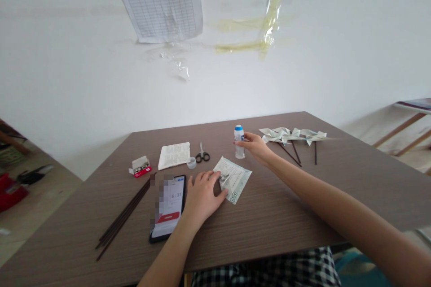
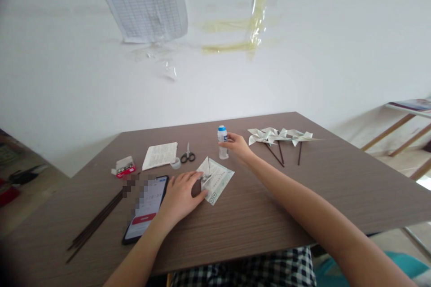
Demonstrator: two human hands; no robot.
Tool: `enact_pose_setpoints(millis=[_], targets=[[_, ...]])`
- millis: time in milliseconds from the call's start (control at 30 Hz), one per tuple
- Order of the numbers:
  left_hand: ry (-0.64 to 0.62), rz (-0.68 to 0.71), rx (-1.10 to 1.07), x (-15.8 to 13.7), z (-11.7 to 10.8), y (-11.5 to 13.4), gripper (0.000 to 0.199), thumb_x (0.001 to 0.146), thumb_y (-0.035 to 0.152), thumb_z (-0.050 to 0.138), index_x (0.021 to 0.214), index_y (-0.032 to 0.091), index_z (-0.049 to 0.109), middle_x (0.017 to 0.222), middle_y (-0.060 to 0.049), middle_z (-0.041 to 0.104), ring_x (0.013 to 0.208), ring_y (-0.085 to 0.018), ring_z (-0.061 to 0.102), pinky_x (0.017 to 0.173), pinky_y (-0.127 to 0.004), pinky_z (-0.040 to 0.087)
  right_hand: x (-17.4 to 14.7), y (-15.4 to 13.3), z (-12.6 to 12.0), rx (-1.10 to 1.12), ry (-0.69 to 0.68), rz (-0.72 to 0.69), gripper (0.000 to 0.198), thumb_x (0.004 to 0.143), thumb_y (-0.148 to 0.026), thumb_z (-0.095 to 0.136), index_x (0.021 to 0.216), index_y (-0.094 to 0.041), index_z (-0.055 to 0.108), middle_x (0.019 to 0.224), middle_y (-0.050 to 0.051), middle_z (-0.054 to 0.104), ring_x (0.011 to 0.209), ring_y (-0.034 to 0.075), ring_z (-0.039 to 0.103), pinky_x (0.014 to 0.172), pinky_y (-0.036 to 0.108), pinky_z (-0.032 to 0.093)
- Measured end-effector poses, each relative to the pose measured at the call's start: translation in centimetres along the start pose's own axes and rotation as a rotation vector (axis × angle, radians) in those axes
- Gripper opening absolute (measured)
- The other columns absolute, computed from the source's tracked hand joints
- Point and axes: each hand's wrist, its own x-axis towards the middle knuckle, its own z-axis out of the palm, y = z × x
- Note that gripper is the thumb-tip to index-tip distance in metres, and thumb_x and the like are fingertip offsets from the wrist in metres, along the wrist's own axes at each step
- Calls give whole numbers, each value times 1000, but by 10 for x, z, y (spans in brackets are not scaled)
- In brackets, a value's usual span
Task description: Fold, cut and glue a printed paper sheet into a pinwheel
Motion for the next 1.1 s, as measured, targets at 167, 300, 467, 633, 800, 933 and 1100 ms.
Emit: enact_pose_setpoints(millis=[167,300,467,633,800,933,1100], targets=[[11,7,-18,0,1,-2,58,113,35,81,171,33,78,185,-15,74,177,-46,62,153,-80,38,24,3,21,-17,-3,-53,56,57,-35,117,104,-27,88,107,6,93,109,34,87,107,51,69],[26,9,-29,0,2,-3,58,113,34,81,171,33,78,184,-15,75,176,-46,64,152,-80,39,39,9,39,-107,-38,-75,46,63,-31,113,98,-28,84,97,3,89,103,32,85,102,48,69],[6,3,-31,-1,1,-3,59,114,36,78,173,30,76,186,-16,73,177,-46,61,153,-79,37,55,16,57,-153,-66,-69,40,62,-25,110,88,-26,80,82,-1,82,89,27,80,92,42,66],[10,3,-38,0,1,-4,59,113,35,81,172,28,78,185,-18,74,177,-47,63,153,-80,38,67,19,71,-174,-82,-78,42,60,-27,112,83,-27,77,82,-2,82,90,27,80,92,41,68],[18,13,-37,0,2,-7,57,112,39,82,169,32,80,185,-16,74,177,-47,62,153,-78,38,74,24,84,-179,-64,-59,40,61,-19,109,87,-26,79,90,2,87,100,32,87,102,47,71],[15,7,-31,-1,2,-7,56,113,42,82,169,33,80,185,-15,74,177,-46,62,153,-77,39,79,30,95,-174,-69,-31,45,60,-14,108,95,-26,83,93,1,89,107,33,89,111,52,72],[-8,4,-12,-1,-1,-5,57,115,39,80,171,30,79,188,-16,72,178,-47,61,154,-79,39,87,35,107,-164,-81,-12,48,61,-9,107,101,-25,86,101,4,91,114,35,91,119,55,71]])
